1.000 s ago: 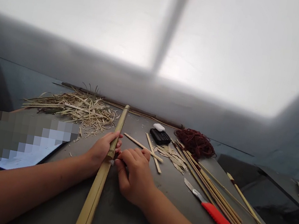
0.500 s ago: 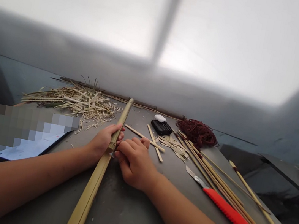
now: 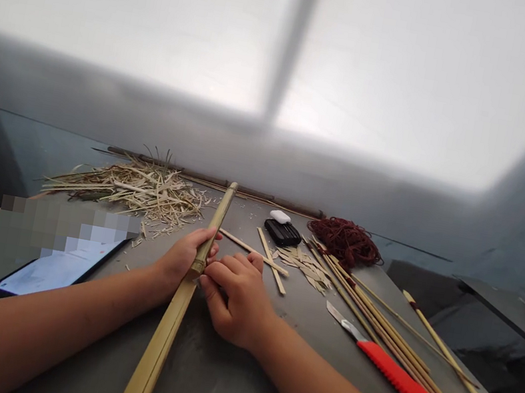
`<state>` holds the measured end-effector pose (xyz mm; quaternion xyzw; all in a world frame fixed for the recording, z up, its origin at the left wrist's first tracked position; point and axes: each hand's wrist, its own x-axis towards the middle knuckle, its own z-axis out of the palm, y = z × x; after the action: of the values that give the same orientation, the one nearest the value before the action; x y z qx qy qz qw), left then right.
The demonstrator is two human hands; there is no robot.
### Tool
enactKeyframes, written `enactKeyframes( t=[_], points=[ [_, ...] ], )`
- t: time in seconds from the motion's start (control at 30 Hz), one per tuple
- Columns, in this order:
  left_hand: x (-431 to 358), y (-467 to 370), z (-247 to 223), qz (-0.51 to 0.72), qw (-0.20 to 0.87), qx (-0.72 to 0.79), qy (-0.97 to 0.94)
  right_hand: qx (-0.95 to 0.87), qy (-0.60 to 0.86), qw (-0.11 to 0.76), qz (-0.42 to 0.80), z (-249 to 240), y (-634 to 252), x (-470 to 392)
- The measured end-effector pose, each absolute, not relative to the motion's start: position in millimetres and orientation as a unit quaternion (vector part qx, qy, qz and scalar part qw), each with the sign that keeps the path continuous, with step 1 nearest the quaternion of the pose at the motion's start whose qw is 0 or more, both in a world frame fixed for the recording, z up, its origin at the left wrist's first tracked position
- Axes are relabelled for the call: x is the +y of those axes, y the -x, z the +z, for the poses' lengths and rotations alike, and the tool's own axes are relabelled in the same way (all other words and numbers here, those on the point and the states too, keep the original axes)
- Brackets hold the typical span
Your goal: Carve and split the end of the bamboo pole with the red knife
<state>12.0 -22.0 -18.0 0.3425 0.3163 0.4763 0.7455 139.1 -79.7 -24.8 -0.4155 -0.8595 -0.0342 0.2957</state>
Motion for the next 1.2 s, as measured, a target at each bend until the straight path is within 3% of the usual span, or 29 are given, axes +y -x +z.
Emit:
enactKeyframes(
  t=[0.5,0.93,1.2],
  points=[
    [-22.3,-14.3,-21.3,0.484,0.707,0.357,-0.373,-0.839,0.443,0.316,-0.022,-28.2,-139.4,-75.4],
    [-23.0,-13.1,-21.3,0.488,0.715,0.337,-0.370,-0.828,0.428,0.349,-0.095,-29.2,-139.8,-77.9],
    [-21.2,-12.8,-22.4,0.483,0.712,0.345,-0.376,-0.800,0.466,0.375,-0.046,-32.4,-143.2,-72.0]
  ],
)
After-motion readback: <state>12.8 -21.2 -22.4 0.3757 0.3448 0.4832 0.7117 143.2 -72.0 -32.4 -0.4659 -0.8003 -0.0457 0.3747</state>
